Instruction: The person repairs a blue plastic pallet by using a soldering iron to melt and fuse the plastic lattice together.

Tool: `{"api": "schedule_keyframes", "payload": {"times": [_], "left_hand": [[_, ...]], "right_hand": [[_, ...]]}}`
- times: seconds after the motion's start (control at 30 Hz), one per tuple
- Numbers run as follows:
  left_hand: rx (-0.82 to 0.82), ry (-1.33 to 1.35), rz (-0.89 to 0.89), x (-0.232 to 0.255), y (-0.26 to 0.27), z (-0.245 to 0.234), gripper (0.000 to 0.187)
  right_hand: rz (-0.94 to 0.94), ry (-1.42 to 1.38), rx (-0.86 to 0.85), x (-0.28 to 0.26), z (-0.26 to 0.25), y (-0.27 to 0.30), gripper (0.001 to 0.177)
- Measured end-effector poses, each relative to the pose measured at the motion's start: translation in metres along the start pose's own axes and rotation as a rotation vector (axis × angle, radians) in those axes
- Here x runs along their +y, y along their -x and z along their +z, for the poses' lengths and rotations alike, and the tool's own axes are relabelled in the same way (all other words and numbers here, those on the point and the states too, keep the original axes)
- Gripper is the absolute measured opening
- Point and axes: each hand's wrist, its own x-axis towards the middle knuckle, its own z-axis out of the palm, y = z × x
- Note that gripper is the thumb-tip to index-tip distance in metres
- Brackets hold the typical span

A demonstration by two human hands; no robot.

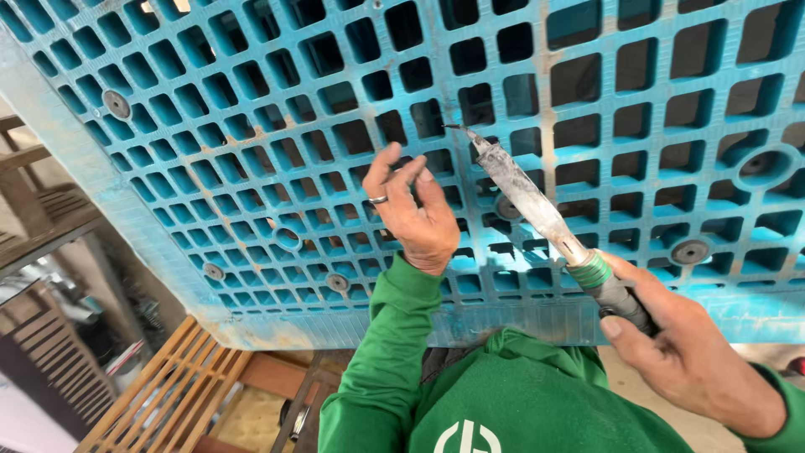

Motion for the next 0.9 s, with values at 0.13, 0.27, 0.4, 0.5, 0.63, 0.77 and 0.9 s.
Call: {"api": "schedule_keyframes", "payload": {"times": [0.13,0.27,0.4,0.5,0.63,0.77,0.9], "left_hand": [[0.032,0.075,0.033,-0.004,0.004,-0.004,0.013],[-0.108,0.624,-0.285,-0.002,0.01,-0.026,0.012],[-0.731,0.869,-0.752,0.015,0.029,-0.094,0.02],[-0.832,1.057,-0.978,0.029,0.035,-0.138,0.031],[-0.751,1.161,-1.0,0.02,0.006,-0.159,0.052],[-0.853,0.992,-0.808,0.006,-0.034,-0.174,0.055],[-0.874,0.772,-0.664,-0.002,-0.051,-0.17,0.039]], "right_hand": [[0.02,0.187,0.252,-0.017,0.039,0.015,0.083],[0.012,0.193,0.527,-0.041,0.079,0.029,0.081],[-0.134,0.247,0.785,-0.064,0.149,0.025,0.079],[-0.319,0.268,0.987,-0.076,0.222,-0.012,0.071],[-0.226,-1.405,0.755,-0.117,0.292,-0.069,0.068],[-0.445,-0.826,0.571,-0.15,0.297,-0.085,0.069],[-0.741,-0.092,0.521,-0.154,0.271,-0.079,0.066]]}}
